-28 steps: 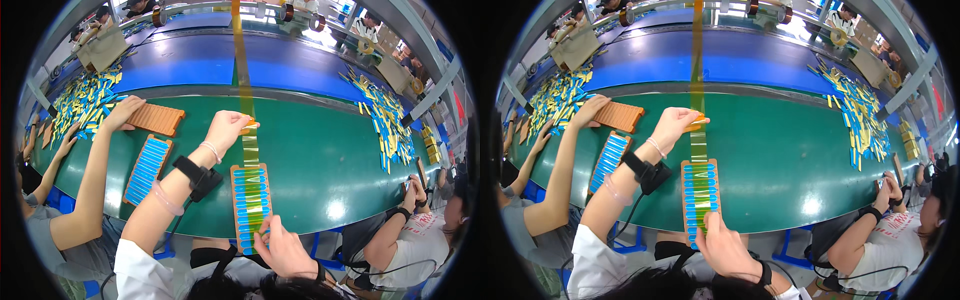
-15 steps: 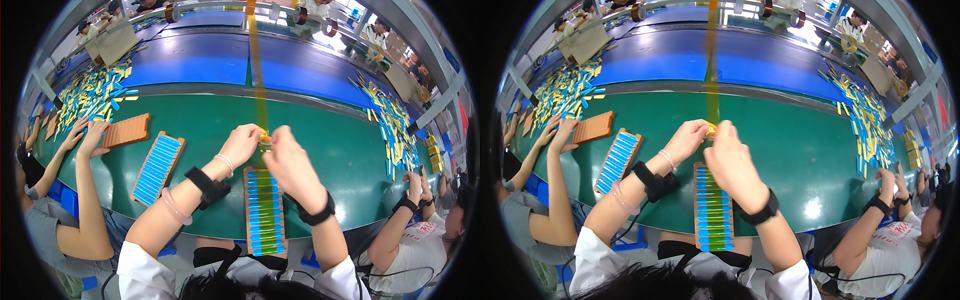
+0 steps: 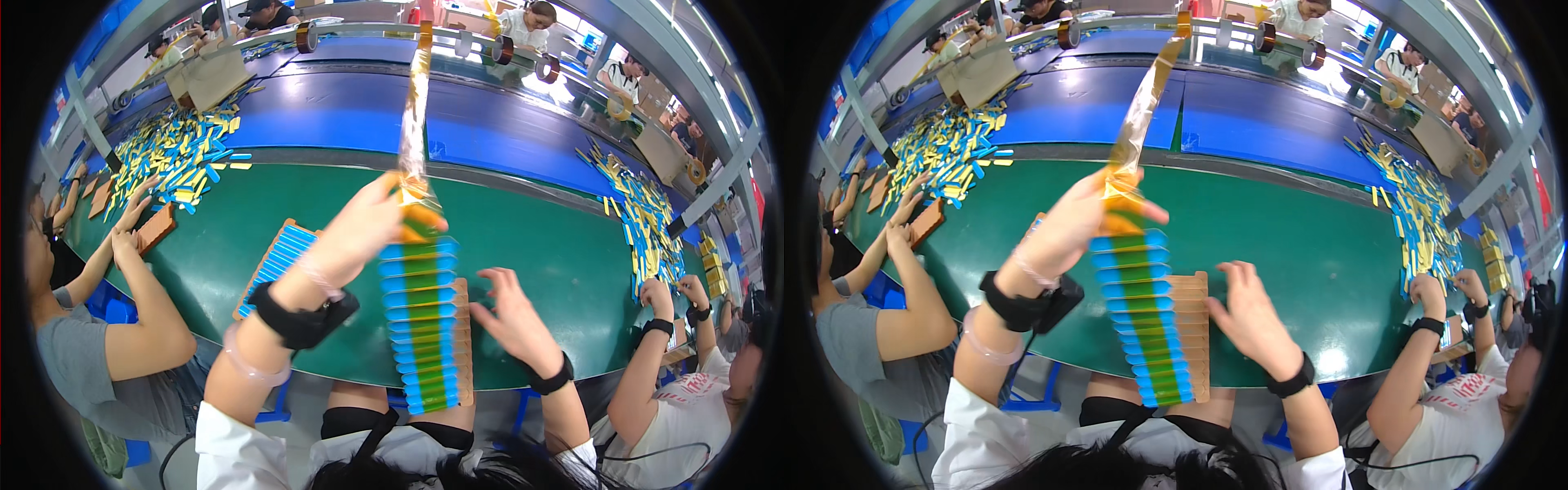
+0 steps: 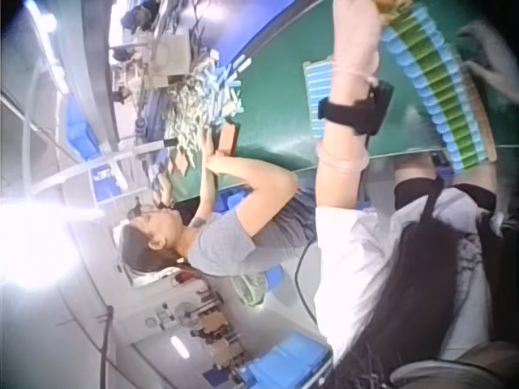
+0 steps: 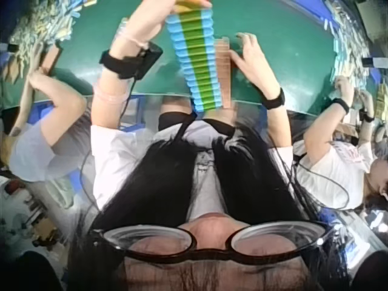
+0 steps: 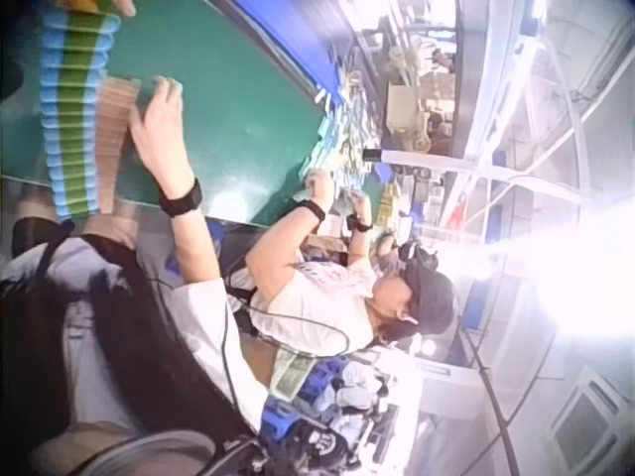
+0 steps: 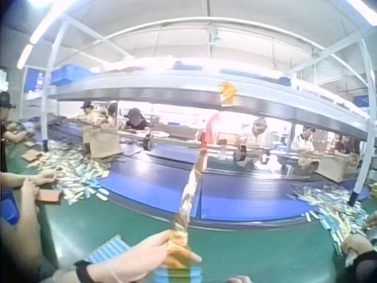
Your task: Assemble small blue and yellow plastic components onto strips for manufacturing.
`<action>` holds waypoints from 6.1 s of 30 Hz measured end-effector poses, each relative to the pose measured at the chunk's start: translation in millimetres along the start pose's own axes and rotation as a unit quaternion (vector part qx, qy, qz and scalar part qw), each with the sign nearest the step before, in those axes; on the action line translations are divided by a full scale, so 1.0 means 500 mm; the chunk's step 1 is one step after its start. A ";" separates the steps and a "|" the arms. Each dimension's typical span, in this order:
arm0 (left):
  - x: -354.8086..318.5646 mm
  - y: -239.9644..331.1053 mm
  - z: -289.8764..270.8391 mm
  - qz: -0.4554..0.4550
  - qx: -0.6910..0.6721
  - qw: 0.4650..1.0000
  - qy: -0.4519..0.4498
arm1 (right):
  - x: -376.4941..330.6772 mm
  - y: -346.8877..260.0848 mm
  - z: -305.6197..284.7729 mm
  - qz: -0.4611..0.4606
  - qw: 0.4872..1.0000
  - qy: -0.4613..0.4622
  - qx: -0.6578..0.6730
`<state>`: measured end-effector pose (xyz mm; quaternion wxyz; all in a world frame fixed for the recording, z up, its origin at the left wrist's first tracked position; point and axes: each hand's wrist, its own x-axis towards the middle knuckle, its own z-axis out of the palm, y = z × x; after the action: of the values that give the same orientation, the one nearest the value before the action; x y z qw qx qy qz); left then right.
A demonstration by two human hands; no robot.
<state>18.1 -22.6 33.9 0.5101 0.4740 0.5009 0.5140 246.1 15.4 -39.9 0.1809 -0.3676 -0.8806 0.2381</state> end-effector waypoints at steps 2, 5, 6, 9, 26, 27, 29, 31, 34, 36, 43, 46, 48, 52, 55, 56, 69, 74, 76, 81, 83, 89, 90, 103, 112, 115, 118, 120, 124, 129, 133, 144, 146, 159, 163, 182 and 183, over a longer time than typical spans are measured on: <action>-0.038 0.001 -0.015 -0.105 -0.214 0.970 -0.053 | 0.009 -0.034 0.033 -0.038 0.997 -0.025 -0.060; -0.105 -0.064 -0.016 -0.156 -0.298 0.942 -0.003 | 0.018 -0.084 0.078 0.007 0.989 -0.090 -0.117; -0.126 -0.082 -0.006 -0.142 -0.295 0.945 0.006 | 0.018 -0.086 0.080 0.012 0.975 -0.116 -0.189; -0.191 -0.136 0.005 -0.097 -0.270 0.957 0.049 | 0.017 -0.064 0.075 -0.002 0.959 -0.125 -0.254; -0.309 -0.232 -0.136 0.006 0.403 0.838 0.367 | 0.091 0.316 -0.158 0.003 0.929 0.032 -0.368; -0.307 -0.232 -0.136 0.007 0.404 0.838 0.367 | 0.101 0.283 -0.125 0.007 0.930 0.091 -0.355; -0.314 -0.242 -0.140 0.027 0.419 0.824 0.379 | 0.128 0.155 -0.038 -0.023 0.985 0.016 -0.169; -0.312 -0.247 -0.130 0.027 0.434 0.817 0.380 | 0.139 0.032 0.046 -0.044 0.995 -0.039 -0.085; -0.288 -0.247 -0.097 0.034 0.457 0.810 0.367 | 0.130 -0.064 0.112 -0.062 0.986 -0.068 -0.137; -0.273 -0.250 -0.075 0.046 0.462 0.802 0.376 | 0.125 -0.082 0.121 -0.072 0.984 -0.059 -0.154; -0.229 -0.243 0.040 0.053 0.469 0.794 0.383 | 0.055 -0.082 0.030 0.224 0.848 -0.147 0.457; -0.207 -0.249 0.096 0.028 0.482 0.793 0.371 | 0.020 -0.075 0.008 0.191 0.799 -0.024 0.570; -0.209 -0.244 0.105 0.018 0.493 0.791 0.363 | 0.007 -0.083 -0.008 0.187 0.783 0.002 0.593; -0.244 -0.248 0.049 0.040 0.461 0.850 0.253 | -0.037 -0.077 -0.001 0.163 0.764 0.066 0.621; -0.257 -0.245 0.019 0.056 0.467 0.853 0.226 | -0.095 -0.082 0.041 0.173 0.844 0.053 0.505; -0.255 -0.242 0.015 0.051 0.447 0.867 0.212 | -0.127 -0.094 0.053 0.192 0.857 -0.009 0.479; -0.313 -0.257 0.141 0.069 0.439 0.876 0.188 | -0.287 -0.129 0.141 0.188 0.858 0.027 0.477; -0.364 -0.257 0.190 0.051 0.465 0.876 0.116 | -0.292 -0.147 0.131 0.329 0.794 0.082 0.505; -0.359 -0.262 0.201 0.065 0.464 0.876 0.118 | -0.298 -0.137 0.139 0.342 0.762 0.114 0.538; -0.336 -0.277 0.204 0.103 0.472 0.867 0.124 | -0.288 -0.131 0.140 0.345 0.722 0.158 0.578; -0.326 -0.277 0.204 0.122 0.478 0.861 0.129 | -0.295 -0.114 0.143 0.334 0.757 0.130 0.546; -0.313 -0.272 0.202 0.096 0.477 0.864 0.128 | -0.277 -0.106 0.146 0.349 0.743 0.137 0.555; -0.311 -0.269 0.201 0.095 0.476 0.865 0.127 | -0.275 -0.109 0.145 0.352 0.732 0.147 0.564; -0.267 -0.272 0.094 0.433 0.585 0.679 -0.094 | -0.276 -0.118 0.153 0.354 0.724 0.183 0.563; -0.260 -0.279 0.097 0.430 0.561 0.702 -0.083 | -0.287 -0.090 0.135 0.347 0.813 0.133 0.448; -0.263 -0.285 0.103 0.438 0.546 0.711 -0.056 | -0.264 -0.080 0.090 0.254 0.896 0.216 0.294; -0.273 -0.305 0.102 0.450 0.550 0.703 -0.028 | -0.217 -0.113 0.055 0.193 0.929 0.120 0.292; -0.277 -0.306 0.100 0.444 0.552 0.704 -0.044 | -0.194 -0.120 0.038 0.173 0.959 0.004 0.224; -0.261 -0.260 0.107 0.467 0.554 0.685 -0.076 | -0.173 -0.132 0.032 0.134 0.976 -0.028 0.168; -0.226 -0.156 0.075 0.242 0.434 0.846 -0.195 | -0.174 -0.134 0.040 0.131 0.983 -0.047 0.117; -0.025 -0.132 0.056 0.108 0.254 0.957 0.094 | -0.175 -0.130 0.034 0.150 0.981 -0.056 0.109; 0.178 -0.190 0.035 0.043 -0.005 0.997 0.061 | -0.105 -0.143 0.017 0.091 0.990 -0.077 0.073; 0.169 -0.178 0.062 0.072 0.066 0.991 0.094 | -0.071 -0.124 0.009 0.084 0.992 -0.070 0.068; 0.117 -0.116 0.044 0.124 -0.028 0.990 0.066 | 0.073 -0.042 -0.014 0.051 0.979 0.102 0.168; 0.107 0.000 0.062 0.150 -0.096 0.984 -0.005 | 0.027 -0.042 -0.062 0.125 0.867 -0.101 0.472; -0.065 -0.184 0.013 0.334 0.707 0.609 -0.135 | 0.004 -0.045 -0.090 0.159 0.802 -0.082 0.571; -0.050 -0.180 -0.019 0.312 0.729 0.606 -0.068 | 0.008 -0.034 -0.075 0.166 0.806 -0.097 0.560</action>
<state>14.0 -49.6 -55.6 -0.1632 0.8501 0.4953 0.0735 252.5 18.9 0.9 0.2264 -0.3181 -0.5329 0.7507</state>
